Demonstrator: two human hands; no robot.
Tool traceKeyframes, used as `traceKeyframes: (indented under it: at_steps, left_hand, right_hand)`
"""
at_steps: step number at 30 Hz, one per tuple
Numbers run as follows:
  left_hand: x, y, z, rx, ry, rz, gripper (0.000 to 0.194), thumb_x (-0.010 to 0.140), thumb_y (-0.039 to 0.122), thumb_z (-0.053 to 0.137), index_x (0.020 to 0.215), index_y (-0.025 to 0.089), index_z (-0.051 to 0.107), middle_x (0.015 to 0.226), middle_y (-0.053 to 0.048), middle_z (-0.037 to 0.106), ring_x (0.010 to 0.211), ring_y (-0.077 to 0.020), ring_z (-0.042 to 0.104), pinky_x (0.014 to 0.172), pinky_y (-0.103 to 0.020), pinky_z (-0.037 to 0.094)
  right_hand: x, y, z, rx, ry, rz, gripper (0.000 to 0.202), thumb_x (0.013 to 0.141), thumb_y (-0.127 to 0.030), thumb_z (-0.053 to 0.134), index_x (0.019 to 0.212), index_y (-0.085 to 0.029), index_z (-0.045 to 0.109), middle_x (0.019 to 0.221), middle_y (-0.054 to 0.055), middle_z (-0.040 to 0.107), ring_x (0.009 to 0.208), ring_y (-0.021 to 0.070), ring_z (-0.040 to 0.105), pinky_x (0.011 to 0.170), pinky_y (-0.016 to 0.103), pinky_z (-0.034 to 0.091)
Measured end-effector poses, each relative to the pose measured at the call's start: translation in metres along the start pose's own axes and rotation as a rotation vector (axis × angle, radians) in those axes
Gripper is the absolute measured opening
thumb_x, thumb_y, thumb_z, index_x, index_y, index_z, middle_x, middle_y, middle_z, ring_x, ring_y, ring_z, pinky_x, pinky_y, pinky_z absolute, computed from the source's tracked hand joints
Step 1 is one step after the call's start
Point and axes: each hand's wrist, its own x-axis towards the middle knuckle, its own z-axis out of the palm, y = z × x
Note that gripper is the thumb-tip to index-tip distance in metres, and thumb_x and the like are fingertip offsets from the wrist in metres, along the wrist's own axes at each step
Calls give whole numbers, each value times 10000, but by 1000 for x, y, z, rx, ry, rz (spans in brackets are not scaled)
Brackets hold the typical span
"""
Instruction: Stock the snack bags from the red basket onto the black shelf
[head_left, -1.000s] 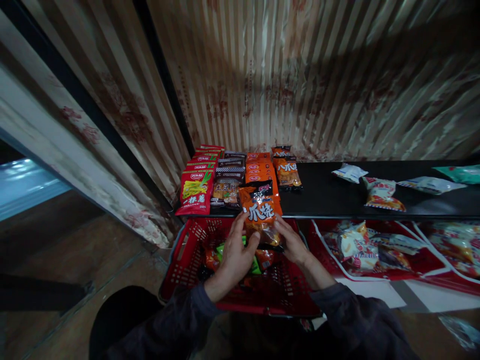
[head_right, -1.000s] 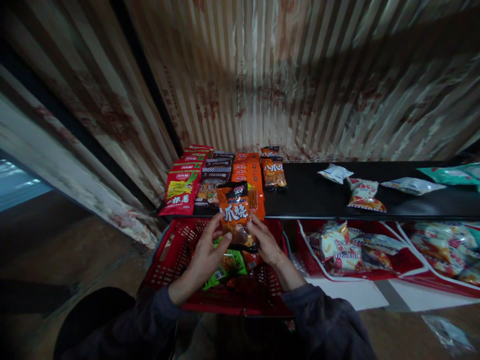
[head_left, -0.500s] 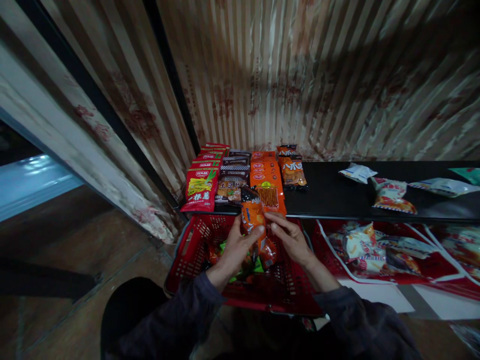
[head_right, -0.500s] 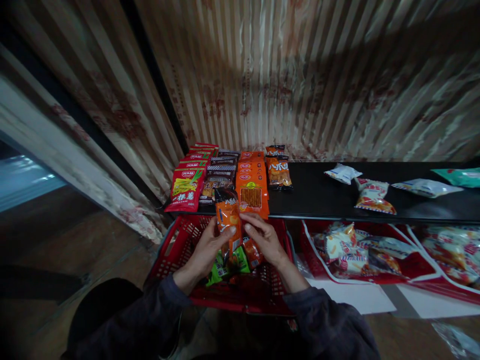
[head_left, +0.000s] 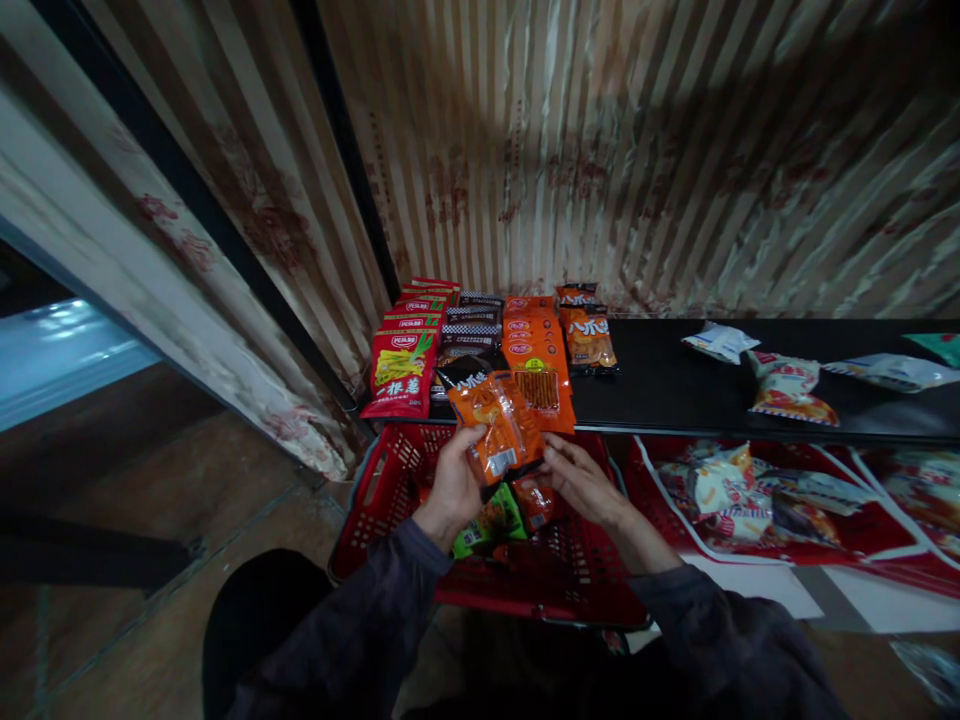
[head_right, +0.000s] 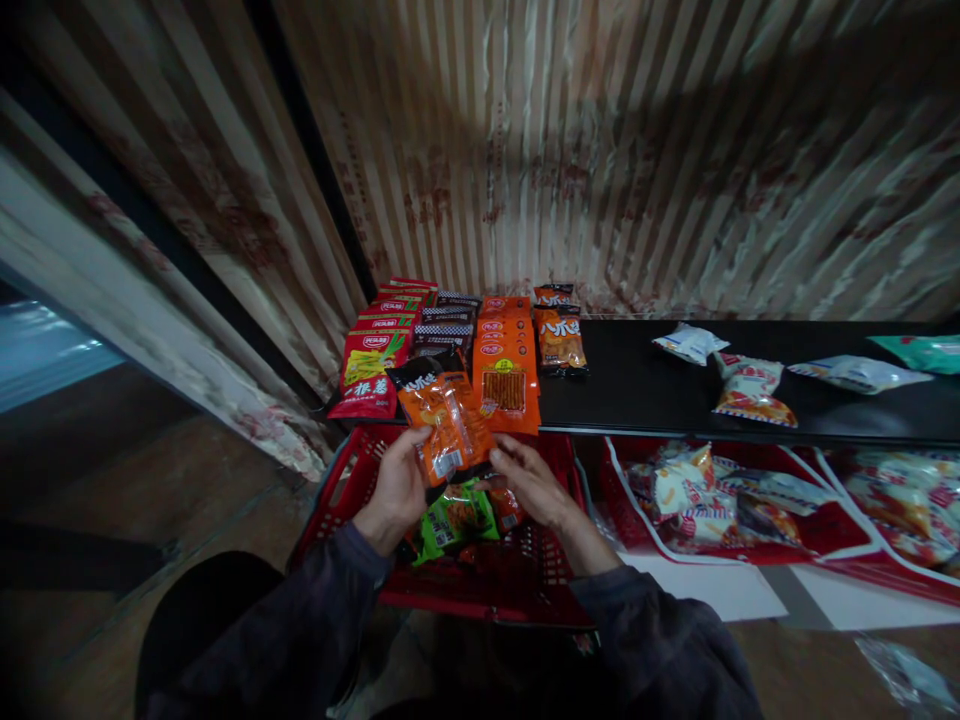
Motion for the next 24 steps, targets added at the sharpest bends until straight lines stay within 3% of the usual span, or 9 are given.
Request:
traceKeyframes:
  at_steps: [4,8,14,24]
  left_hand:
    - [6,-1,2,-109,-38,-22,249,690,309,672,895,167,681,836,-47,755,866,-252,725,852,-407,579]
    - [11,0,2,-76,-87,15,319,720,366,735,967,169,687,957,-69,762,921,-260,722,871,-412,575]
    - [17,7,3,-41,-121,31,417,673,389,822,995,163,683,1059,-94,749,1038,-269,693,931,-392,548]
    - [24,11,3,-16,-49,6,325,614,290,832,872,156,687,827,-43,745,771,-204,712,807,-342,565]
  right_hand:
    - [0,-2,7,28,-1,-1,384,696,-433,825,1020,-254,725,935,8,729,784,161,660,704,289,570]
    - [4,1,6,-13,44,-26,343,662,-452,842,904,-231,742,806,-10,709,646,126,613,640,255,533]
    - [5,3,-1,-161,80,-42,346,658,-465,834,908,-238,761,691,-36,681,556,114,554,546,237,462]
    - [2,2,-10,-220,82,-69,407,647,-428,845,1019,-280,775,890,-17,759,693,157,637,614,283,549]
